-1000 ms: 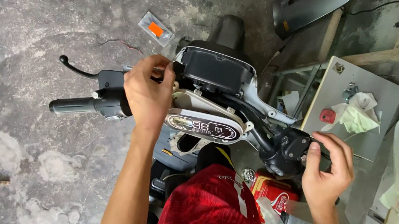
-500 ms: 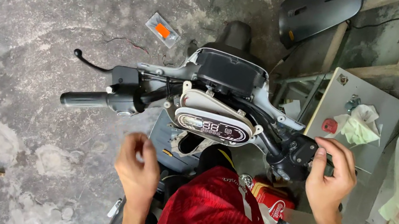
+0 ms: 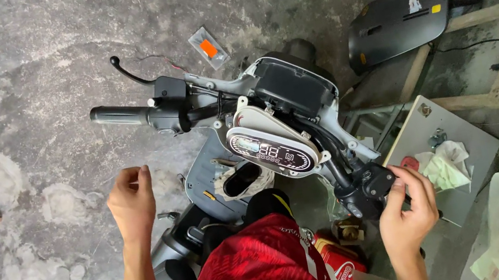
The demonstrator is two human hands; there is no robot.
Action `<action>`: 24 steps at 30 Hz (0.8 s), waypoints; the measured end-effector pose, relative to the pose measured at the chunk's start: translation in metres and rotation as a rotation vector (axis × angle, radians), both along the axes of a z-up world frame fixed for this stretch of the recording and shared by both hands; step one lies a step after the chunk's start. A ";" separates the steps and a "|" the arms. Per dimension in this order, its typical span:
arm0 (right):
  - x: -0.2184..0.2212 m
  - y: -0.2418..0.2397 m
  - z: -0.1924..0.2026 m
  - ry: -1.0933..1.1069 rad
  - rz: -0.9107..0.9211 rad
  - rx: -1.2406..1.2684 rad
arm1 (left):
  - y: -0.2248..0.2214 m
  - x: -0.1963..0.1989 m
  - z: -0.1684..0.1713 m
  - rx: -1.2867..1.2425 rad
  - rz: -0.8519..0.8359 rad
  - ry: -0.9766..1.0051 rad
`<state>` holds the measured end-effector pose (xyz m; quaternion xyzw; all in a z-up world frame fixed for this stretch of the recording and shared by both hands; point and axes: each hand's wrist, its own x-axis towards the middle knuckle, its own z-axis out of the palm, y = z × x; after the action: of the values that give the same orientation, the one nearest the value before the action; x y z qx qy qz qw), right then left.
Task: The person sits on the floor of a repair workshop beside a scooter with its front body panels removed. They handle the handlebar assembly, pick up a screwdriver, and repeatedly unscrew and loosen screws from the handlebar and switch housing, repositioning the tool and the scooter's grip as they work.
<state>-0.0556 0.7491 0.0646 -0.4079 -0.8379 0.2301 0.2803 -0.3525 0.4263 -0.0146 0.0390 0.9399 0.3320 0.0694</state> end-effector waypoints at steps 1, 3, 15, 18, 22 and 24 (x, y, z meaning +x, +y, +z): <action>0.001 0.000 0.000 0.004 -0.001 0.004 | 0.001 0.001 0.002 0.004 -0.001 0.004; 0.002 0.000 0.000 0.002 -0.010 -0.007 | 0.005 0.002 0.007 0.017 -0.050 0.117; 0.001 0.001 0.003 0.020 -0.024 -0.047 | 0.176 -0.015 0.089 0.197 -0.549 0.255; 0.004 0.002 0.000 0.038 -0.022 -0.053 | 0.206 -0.038 0.072 0.164 -0.602 0.388; 0.001 0.005 0.001 0.070 -0.046 -0.071 | 0.221 -0.044 0.053 0.025 -0.677 0.397; 0.003 0.004 0.002 0.064 -0.066 -0.104 | 0.220 -0.037 0.046 0.038 -0.590 0.379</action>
<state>-0.0529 0.7528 0.0663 -0.4419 -0.8014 0.2770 0.2928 -0.3899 0.6459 0.0309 0.3712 0.8780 0.3018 -0.0141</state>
